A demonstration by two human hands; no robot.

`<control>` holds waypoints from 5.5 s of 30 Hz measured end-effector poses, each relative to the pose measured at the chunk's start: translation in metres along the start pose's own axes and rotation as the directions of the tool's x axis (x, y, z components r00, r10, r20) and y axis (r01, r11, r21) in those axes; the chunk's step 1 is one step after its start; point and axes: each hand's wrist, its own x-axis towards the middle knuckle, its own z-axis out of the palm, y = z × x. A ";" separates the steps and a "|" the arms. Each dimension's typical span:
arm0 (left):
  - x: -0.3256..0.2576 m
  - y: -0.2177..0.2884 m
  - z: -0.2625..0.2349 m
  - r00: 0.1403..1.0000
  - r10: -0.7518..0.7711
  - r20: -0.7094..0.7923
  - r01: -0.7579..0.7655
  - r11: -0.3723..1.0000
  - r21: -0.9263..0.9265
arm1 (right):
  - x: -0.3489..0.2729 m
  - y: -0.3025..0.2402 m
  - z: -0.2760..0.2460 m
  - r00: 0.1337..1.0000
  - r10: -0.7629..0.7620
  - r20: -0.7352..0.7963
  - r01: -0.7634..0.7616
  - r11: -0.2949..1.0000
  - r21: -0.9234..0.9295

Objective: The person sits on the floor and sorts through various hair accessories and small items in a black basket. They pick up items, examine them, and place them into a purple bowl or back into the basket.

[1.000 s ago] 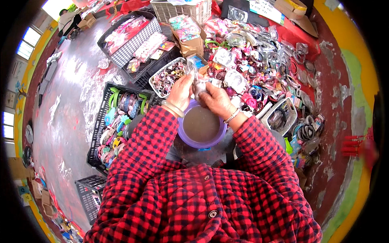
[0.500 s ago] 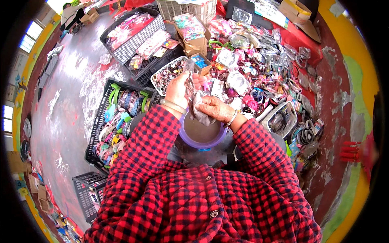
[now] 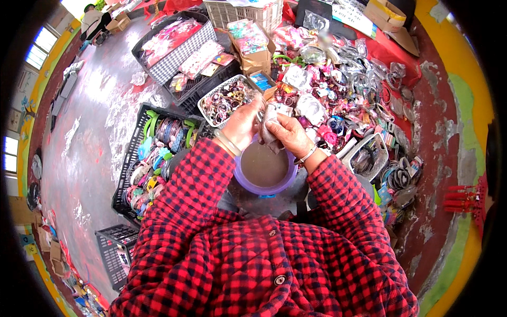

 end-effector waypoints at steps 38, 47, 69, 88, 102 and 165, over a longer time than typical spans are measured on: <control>-0.079 0.093 -0.022 0.878 0.242 -0.413 -0.342 0.920 -0.189 | 0.021 0.325 -0.011 0.970 0.142 0.196 0.147 0.298 -0.943; -0.072 0.098 -0.022 0.863 0.172 -0.475 -0.280 0.946 -0.166 | 0.027 0.287 0.011 0.986 0.152 0.067 0.052 0.100 -0.994; -0.077 0.098 -0.027 0.858 0.243 -0.452 -0.332 0.934 -0.129 | 0.050 0.252 0.013 0.773 0.610 0.172 -0.074 0.355 -0.932; -0.279 0.167 -0.182 0.659 0.432 -0.615 0.274 0.625 0.731 | -0.001 0.212 0.019 0.751 0.651 -0.110 -0.619 0.752 0.226; -0.268 0.027 -0.289 0.790 0.264 -0.553 0.223 0.718 0.660 | -0.011 0.300 -0.043 0.751 0.658 -0.049 -0.628 0.690 -0.359; -0.211 -0.032 -0.331 0.687 -0.039 -0.726 0.711 -0.176 0.681 | -0.012 0.245 0.007 0.677 0.731 -0.091 -0.735 0.661 -0.152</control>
